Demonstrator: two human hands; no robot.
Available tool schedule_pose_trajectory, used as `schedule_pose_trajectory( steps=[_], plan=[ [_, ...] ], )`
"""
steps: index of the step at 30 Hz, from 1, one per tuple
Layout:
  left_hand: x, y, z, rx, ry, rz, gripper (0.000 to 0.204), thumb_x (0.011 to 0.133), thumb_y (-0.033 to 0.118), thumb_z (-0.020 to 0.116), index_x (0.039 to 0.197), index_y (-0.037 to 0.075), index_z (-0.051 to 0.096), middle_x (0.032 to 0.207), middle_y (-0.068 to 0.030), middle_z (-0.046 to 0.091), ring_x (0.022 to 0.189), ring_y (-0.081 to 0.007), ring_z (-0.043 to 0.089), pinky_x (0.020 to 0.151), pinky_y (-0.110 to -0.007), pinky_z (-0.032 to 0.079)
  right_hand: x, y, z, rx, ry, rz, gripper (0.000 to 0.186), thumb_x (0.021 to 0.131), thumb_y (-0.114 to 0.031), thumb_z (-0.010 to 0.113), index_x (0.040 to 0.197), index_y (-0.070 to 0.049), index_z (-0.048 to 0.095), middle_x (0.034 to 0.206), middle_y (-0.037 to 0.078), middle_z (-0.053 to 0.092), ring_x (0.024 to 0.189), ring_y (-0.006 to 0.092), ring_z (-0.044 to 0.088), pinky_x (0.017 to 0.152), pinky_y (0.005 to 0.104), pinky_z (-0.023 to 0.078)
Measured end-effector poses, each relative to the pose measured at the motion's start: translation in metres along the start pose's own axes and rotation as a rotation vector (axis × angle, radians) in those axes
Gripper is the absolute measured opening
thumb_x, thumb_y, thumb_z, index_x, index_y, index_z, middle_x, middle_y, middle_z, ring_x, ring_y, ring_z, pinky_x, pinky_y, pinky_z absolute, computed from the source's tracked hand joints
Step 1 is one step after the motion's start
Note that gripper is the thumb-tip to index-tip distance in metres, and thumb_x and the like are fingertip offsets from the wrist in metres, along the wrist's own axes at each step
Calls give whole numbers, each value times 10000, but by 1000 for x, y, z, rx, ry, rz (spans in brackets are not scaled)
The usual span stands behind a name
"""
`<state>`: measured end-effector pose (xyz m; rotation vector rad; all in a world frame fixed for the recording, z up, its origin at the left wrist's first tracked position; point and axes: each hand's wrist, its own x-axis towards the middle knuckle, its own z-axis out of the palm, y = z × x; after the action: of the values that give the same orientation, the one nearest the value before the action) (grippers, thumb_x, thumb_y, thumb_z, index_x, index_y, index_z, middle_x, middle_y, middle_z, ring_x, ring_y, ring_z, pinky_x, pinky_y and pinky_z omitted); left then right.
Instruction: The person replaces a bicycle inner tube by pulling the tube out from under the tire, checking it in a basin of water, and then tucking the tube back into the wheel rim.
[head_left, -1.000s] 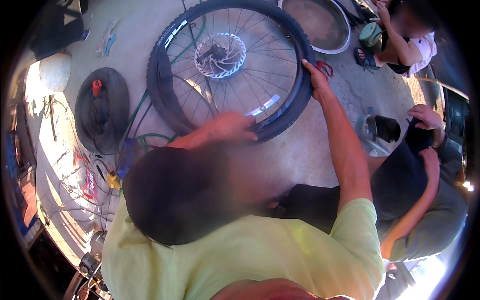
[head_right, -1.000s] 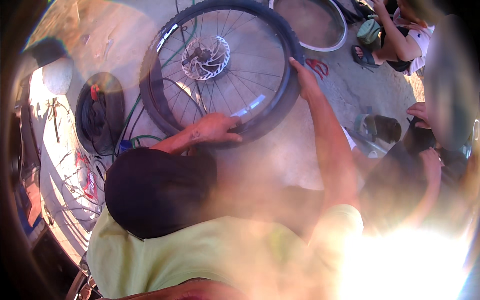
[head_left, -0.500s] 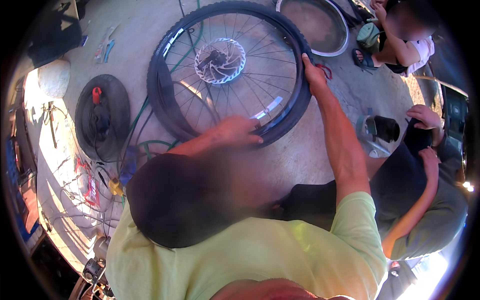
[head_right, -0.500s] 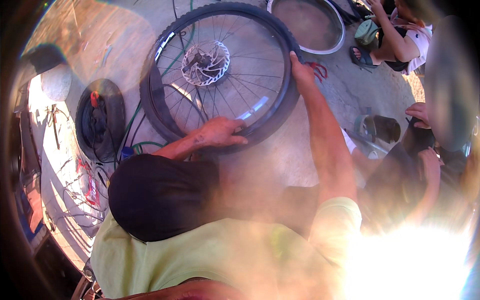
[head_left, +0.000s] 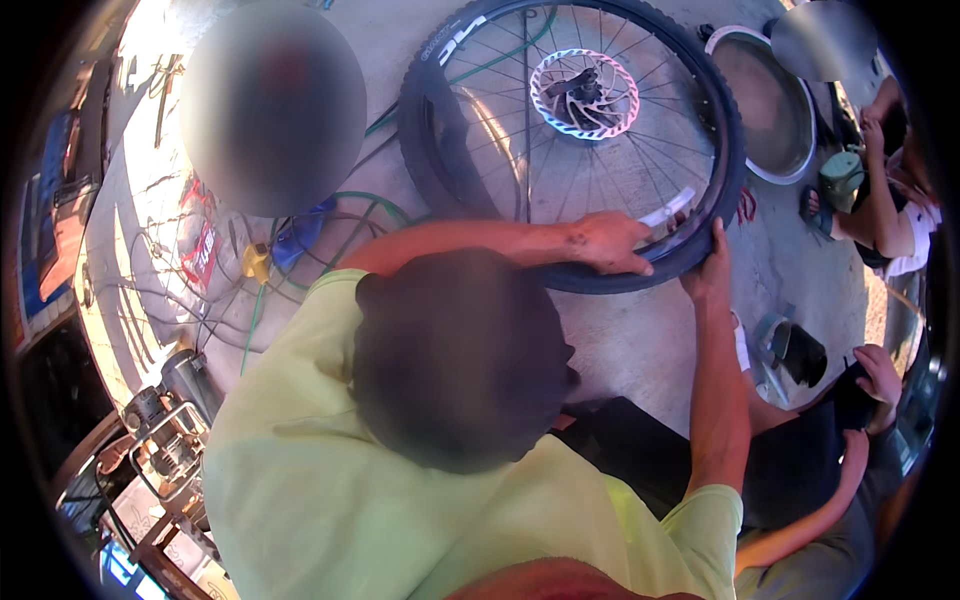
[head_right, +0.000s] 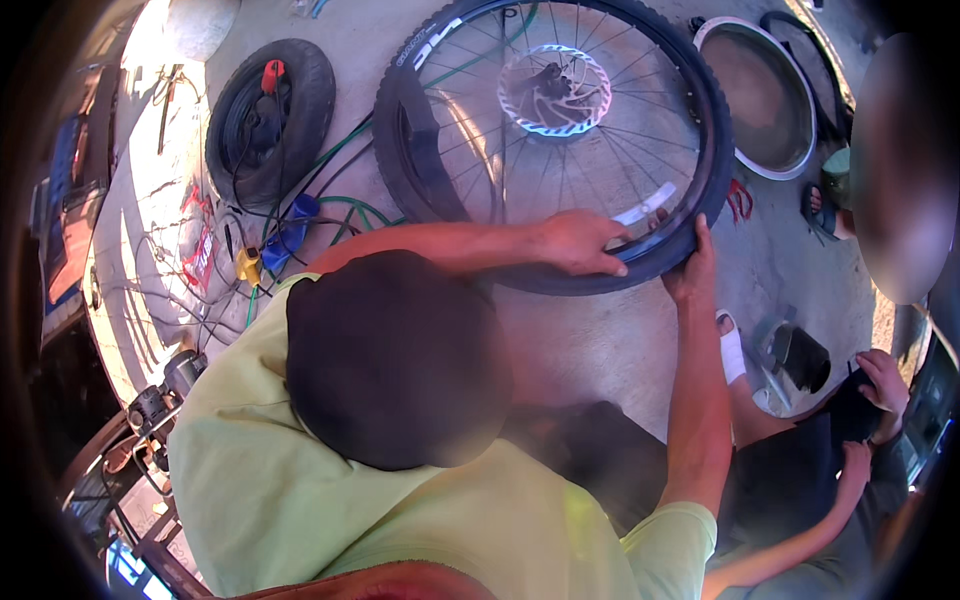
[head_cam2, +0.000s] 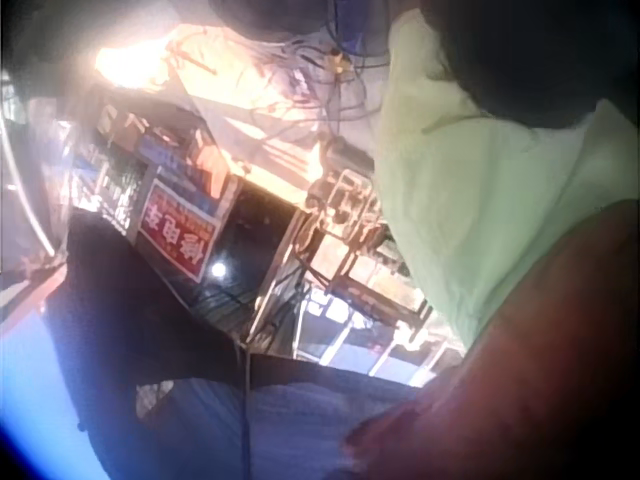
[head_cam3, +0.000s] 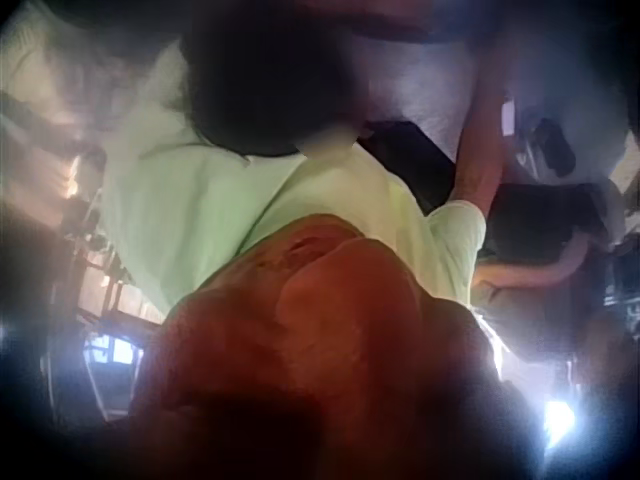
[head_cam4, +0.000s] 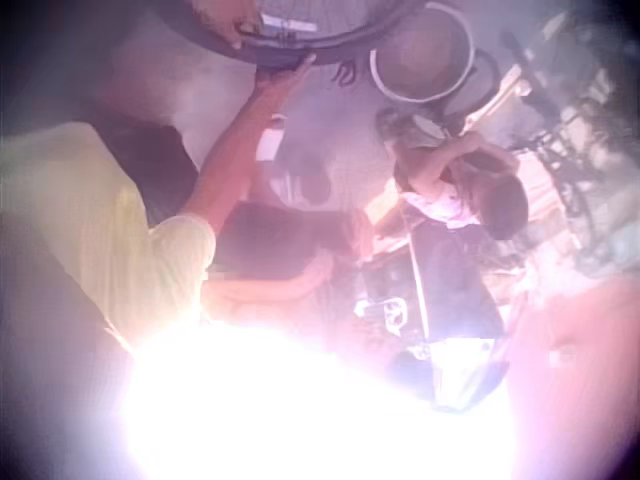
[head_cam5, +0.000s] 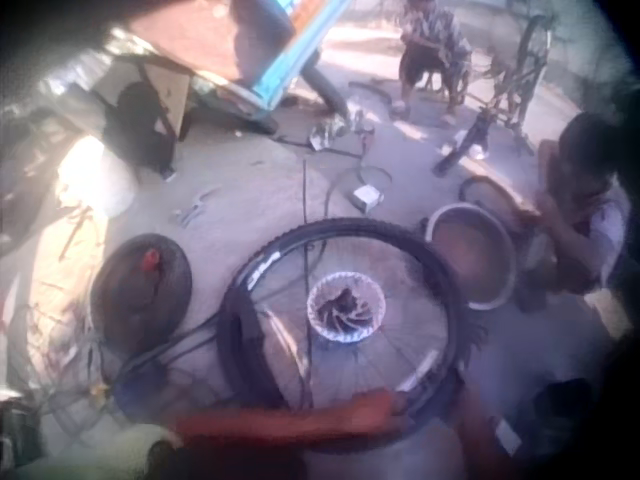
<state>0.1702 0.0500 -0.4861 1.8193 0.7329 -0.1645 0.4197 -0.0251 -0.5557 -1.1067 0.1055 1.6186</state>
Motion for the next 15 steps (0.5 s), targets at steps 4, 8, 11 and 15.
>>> schedule_pose_trajectory(
  steps=[4,8,11,15],
  plan=[
    [20,-1,-4,-176,122,185,546,902,400,701,1304,34,649,1101,-202,724,1027,-312,705,925,-410,539,-10,21,4,17,29,8,462,1011,-442,626,1170,-10,641,1096,151,705,1030,284,681,953,430,548],
    [1,-16,-39,-64,129,290,395,876,311,688,1152,30,716,1084,-184,728,1051,-323,697,914,-416,549,0,3,1,-146,120,-126,429,975,-364,712,1169,12,645,1064,93,705,981,230,672,929,377,535],
    [-41,-31,-74,126,3,152,336,885,262,689,1128,31,721,1087,-175,708,1066,-327,676,931,-424,536,14,-5,-1,-172,123,-136,448,952,-345,750,1193,18,645,1086,73,704,983,207,664,932,358,525],
    [-78,-33,-79,296,-61,223,322,886,203,688,1168,49,707,1126,-153,663,1115,-335,633,965,-427,506,16,-8,-5,-167,115,-144,471,944,-346,761,1213,23,642,1104,65,702,989,196,656,933,350,520]
  ],
)
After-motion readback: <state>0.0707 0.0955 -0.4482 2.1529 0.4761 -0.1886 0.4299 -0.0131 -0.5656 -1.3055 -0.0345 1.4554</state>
